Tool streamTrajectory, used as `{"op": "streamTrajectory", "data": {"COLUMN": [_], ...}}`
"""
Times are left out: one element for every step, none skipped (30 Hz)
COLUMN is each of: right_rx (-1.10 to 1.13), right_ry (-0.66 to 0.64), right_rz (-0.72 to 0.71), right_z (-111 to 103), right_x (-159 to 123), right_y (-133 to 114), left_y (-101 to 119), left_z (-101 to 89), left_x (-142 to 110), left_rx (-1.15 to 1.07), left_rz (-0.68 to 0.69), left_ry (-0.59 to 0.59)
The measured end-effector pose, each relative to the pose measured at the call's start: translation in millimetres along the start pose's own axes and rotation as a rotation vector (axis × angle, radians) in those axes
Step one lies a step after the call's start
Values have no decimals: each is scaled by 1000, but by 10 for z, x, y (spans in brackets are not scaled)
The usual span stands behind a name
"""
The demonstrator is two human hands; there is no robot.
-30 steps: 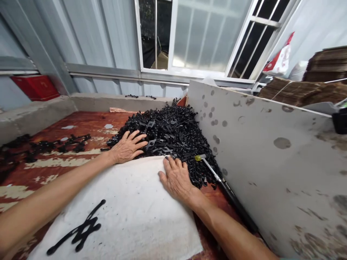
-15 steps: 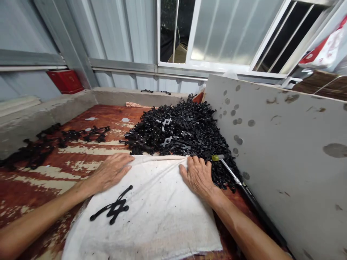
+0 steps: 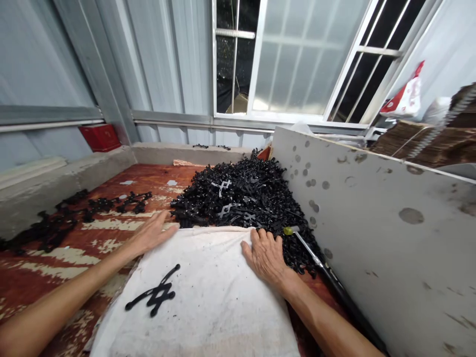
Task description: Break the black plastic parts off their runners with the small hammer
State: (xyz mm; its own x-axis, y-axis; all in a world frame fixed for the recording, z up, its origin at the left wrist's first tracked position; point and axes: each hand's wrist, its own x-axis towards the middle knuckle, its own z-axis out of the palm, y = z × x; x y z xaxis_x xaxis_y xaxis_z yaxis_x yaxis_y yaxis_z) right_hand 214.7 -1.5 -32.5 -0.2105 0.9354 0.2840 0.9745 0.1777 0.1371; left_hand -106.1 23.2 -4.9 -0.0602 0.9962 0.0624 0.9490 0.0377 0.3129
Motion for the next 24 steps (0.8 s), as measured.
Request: {"op": "streamTrajectory", "data": {"right_rx": [3, 7, 10, 14, 17, 21, 24, 28, 32, 35, 39, 43, 47, 51, 57, 65, 74, 83, 95, 108, 120, 134, 147, 160], "right_ry": [8, 15, 23, 31, 39, 48, 55, 60, 62, 60, 55, 47, 36, 23, 8, -6, -20, -30, -41, -49, -51, -47, -38, -25], "right_rz": [-2, -5, -9, -12, -15, -18, -21, -23, -23, -21, -19, -15, -11, -9, -6, -3, -4, -3, -8, -11, -7, 4, 26, 56], "right_z": [3, 6, 9, 12, 16, 20, 24, 26, 28, 27, 23, 16, 7, -6, -23, -44, -69, -100, -135, -173, -213, -251, -285, -313], "right_x": [-3, -7, -12, -17, -21, -24, -24, -22, -19, -16, -13, -12, -11, -11, -10, -7, 0, 12, 29, 51, 81, 119, 166, 222], "right_y": [0, 0, 0, -1, -4, -7, -11, -15, -20, -24, -28, -31, -33, -34, -32, -27, -18, -3, 17, 43, 79, 124, 180, 248], "left_y": [68, 145, 227, 314, 403, 491, 577, 656, 726, 786, 834, 870, 894, 905, 904, 894, 877, 857, 836, 818, 803, 793, 788, 787], "left_z": [-8, -11, -6, 9, 33, 67, 109, 157, 207, 256, 302, 343, 377, 405, 428, 446, 460, 472, 482, 489, 495, 500, 503, 504], "left_x": [62, 132, 207, 283, 359, 432, 501, 564, 618, 660, 688, 701, 700, 691, 677, 663, 654, 650, 651, 654, 659, 664, 668, 671], "left_rx": [-55, -120, -148, -162, -171, -177, -184, -191, -196, -198, -197, -194, -190, -186, -182, -180, -179, -179, -179, -179, -179, -179, -179, -178], "left_rz": [-85, -173, -228, -266, -294, -325, -348, -365, -370, -360, -348, -330, -312, -299, -288, -280, -266, -248, -234, -214, -200, -186, -177, -174], "left_ry": [30, 51, 67, 77, 81, 90, 103, 115, 128, 141, 152, 163, 172, 184, 195, 208, 218, 225, 233, 239, 246, 252, 258, 263]}}
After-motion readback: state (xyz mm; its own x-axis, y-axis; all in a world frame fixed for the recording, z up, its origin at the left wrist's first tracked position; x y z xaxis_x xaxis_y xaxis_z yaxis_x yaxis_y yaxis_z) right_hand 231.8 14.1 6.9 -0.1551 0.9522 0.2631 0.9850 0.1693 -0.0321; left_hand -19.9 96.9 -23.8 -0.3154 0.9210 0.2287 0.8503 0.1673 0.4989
